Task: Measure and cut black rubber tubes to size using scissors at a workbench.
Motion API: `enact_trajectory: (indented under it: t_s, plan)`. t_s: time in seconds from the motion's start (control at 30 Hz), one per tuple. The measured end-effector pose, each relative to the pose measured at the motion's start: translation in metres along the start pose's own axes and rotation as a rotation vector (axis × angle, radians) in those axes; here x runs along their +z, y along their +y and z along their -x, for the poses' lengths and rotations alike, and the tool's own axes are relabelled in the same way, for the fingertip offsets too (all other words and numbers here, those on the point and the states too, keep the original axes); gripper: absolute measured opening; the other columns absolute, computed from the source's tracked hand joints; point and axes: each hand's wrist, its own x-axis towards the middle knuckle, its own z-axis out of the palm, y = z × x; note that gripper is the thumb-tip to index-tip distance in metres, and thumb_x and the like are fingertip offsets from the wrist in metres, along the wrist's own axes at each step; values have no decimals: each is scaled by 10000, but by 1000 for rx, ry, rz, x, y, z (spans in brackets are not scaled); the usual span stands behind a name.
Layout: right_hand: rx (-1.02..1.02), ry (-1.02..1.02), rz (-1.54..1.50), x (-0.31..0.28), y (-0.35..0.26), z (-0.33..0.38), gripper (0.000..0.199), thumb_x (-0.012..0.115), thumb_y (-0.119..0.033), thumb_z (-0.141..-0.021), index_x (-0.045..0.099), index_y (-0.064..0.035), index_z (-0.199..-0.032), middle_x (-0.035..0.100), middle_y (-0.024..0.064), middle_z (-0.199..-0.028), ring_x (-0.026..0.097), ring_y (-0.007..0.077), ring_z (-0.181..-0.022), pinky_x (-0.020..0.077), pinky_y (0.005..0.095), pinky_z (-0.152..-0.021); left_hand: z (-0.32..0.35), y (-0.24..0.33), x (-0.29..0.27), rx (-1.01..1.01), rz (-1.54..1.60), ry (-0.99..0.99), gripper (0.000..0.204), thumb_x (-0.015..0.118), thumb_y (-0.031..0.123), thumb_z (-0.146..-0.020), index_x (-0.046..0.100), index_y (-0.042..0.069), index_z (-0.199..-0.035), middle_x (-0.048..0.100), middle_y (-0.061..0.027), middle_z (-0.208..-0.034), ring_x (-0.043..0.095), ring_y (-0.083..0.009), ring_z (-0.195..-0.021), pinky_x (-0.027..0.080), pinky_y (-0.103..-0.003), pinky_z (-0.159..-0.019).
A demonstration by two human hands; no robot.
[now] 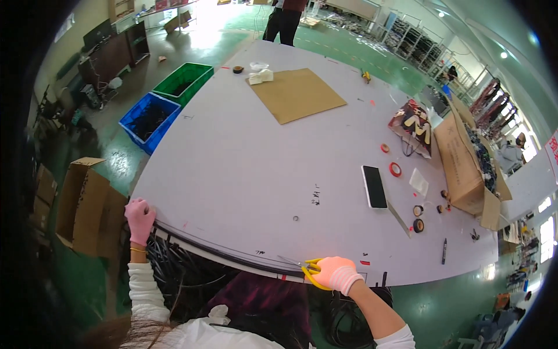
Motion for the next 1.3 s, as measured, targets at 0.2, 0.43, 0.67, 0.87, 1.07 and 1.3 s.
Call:
enact_trajectory:
  t_s: [0.2, 0.43, 0.67, 0.87, 1.07, 1.3]
  plan:
    - [-21, 68, -30, 6, 5, -8, 482, 532, -575, -877, 749, -193, -1077, 726, 101, -1094, 680, 331, -1022, 549, 412, -868, 25, 102, -4, 26, -51, -52, 99, 689, 133, -834, 618, 105, -896, 613, -110, -976, 570, -335, -986, 430, -452, -848]
    - [-25, 73, -44, 13, 12, -13, 491, 562, -573, -861, 756, -163, -1051, 744, 102, -1008, 702, 310, -966, 561, 397, -824, 97, 308, 6, 388, 479, -481, 297, 763, 251, -747, 668, 149, -1009, 605, -38, -1043, 558, -274, -1044, 402, -426, -934]
    - [5, 17, -63, 4, 8, -8, 536, 548, -599, -869, 753, -138, -1051, 750, 76, -949, 715, 284, -907, 569, 373, -784, 104, 352, 14, 356, 434, -457, 198, 755, 264, -741, 693, 148, -889, 611, -17, -954, 582, -254, -970, 425, -423, -876]
    - [-11, 45, -73, 8, 11, -11, 534, 546, -602, -871, 754, -142, -1046, 751, 75, -943, 718, 276, -894, 574, 370, -773, 110, 357, 20, 338, 375, -461, 275, 810, 291, -688, 707, 135, -889, 612, -45, -957, 582, -272, -953, 428, -431, -854]
    - [-27, 69, -86, 13, 15, -11, 525, 542, -589, -879, 757, -136, -1033, 751, 77, -912, 717, 285, -876, 575, 376, -758, 110, 361, 23, 349, 356, -438, 281, 813, 285, -660, 688, 119, -848, 611, -50, -950, 583, -273, -943, 440, -425, -829]
    - [-183, 332, -248, 40, 30, 1, 376, 602, -458, -879, 721, -106, -937, 730, 109, -866, 694, 324, -816, 550, 412, -700, 97, 364, 21, 374, 304, -617, 279, 789, 323, -717, 695, 119, -883, 614, -67, -910, 588, -285, -913, 463, -402, -806]
